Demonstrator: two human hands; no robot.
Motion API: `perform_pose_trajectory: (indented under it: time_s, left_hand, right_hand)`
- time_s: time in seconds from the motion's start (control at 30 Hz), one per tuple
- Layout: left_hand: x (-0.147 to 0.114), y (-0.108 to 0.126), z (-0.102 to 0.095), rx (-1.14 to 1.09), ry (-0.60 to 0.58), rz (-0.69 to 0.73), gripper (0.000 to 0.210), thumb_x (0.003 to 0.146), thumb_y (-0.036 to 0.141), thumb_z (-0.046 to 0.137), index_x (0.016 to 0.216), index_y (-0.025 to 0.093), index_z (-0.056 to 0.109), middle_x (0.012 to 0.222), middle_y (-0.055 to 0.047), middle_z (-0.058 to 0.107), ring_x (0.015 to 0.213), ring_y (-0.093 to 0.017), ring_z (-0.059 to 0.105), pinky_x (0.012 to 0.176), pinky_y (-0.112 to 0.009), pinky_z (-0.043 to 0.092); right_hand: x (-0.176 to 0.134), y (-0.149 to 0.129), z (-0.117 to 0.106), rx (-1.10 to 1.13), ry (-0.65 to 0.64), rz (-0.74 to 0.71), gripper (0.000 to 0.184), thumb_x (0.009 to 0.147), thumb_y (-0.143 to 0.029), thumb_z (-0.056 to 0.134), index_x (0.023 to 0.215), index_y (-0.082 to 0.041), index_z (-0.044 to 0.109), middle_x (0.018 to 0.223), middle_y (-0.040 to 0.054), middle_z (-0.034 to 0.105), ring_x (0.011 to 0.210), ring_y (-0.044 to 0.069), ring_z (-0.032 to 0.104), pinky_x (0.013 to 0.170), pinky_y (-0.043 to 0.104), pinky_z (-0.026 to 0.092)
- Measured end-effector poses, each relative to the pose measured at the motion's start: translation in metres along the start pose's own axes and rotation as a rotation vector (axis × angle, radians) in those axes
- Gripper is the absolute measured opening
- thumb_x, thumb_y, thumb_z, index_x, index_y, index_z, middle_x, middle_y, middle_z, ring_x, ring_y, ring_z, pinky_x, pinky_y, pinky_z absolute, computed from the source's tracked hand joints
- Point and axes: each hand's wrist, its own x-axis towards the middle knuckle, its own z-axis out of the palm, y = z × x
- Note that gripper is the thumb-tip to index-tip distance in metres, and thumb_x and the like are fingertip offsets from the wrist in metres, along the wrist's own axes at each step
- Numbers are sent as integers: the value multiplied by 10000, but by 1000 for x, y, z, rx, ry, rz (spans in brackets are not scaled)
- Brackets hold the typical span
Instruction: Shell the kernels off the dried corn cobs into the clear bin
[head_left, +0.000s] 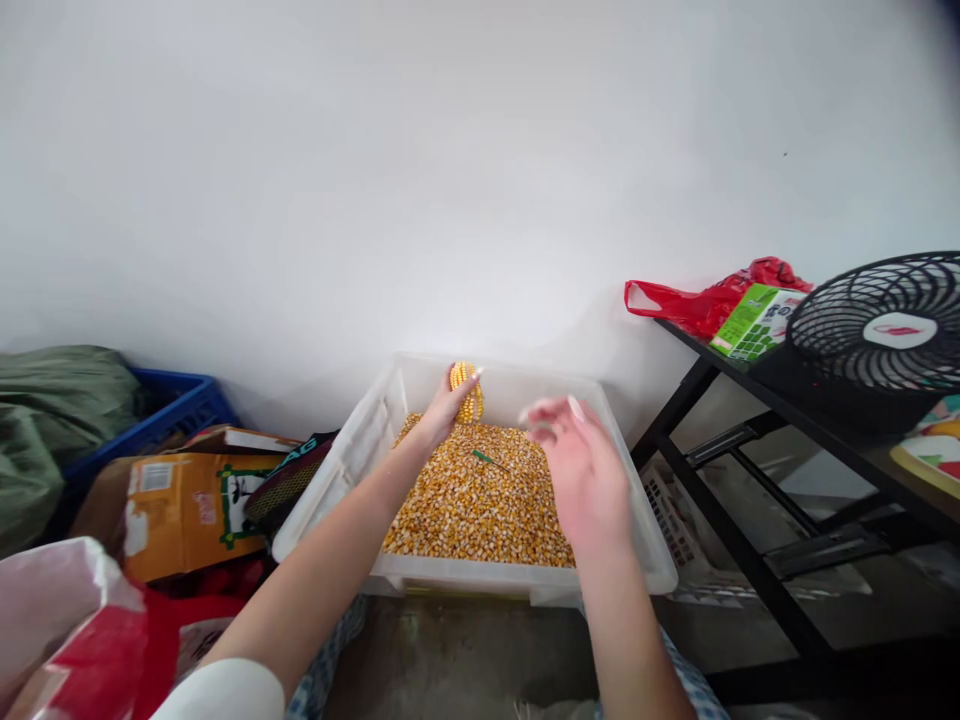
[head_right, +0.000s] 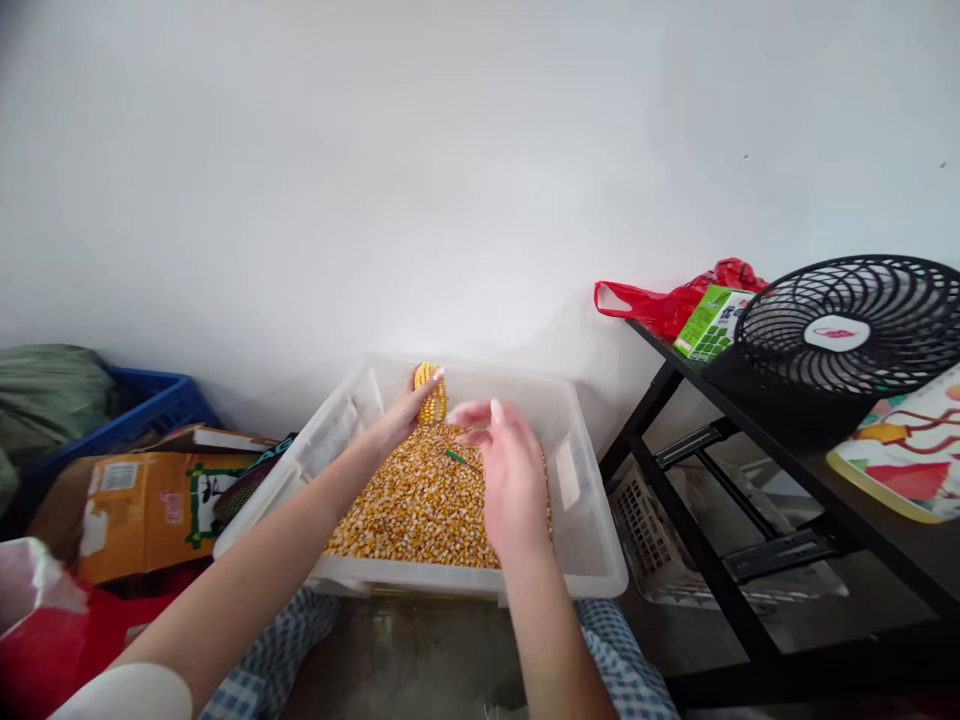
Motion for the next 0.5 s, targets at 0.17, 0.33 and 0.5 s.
perform_pose_trajectory:
  time_s: [0.17,0.33,0.5]
  left_hand:
    - [-18,19,10,197,-133,338,490,601,187,686,1068,232,542,1150,-40,512,1174,-203,362,899,-233,357]
    - [-26,26,20,157,-60,293,347,662,205,643,1001,238,574,1070,-13,562,1102,-160,437,888,-190,351]
    - [-21,16,23,101,0,176,272,710,328,596,968,243,578,966,3,593,1026,-152,486,821,-193,396]
  right_hand:
    - [85,80,-10,-232,12,256,383,784,-484,330,1026,-214,457,1106,62,509,1008,174,474,720,265,434]
    - [90,133,-9,-290,-214,468,490,812,-544,197,1126,-233,406,1062,61,533,903,145,546,644,233,466]
    - [74,136,0,-62,-356,524,531,773,-616,264,1151,-261,381,977,42,559,652,124,587,516,246,483]
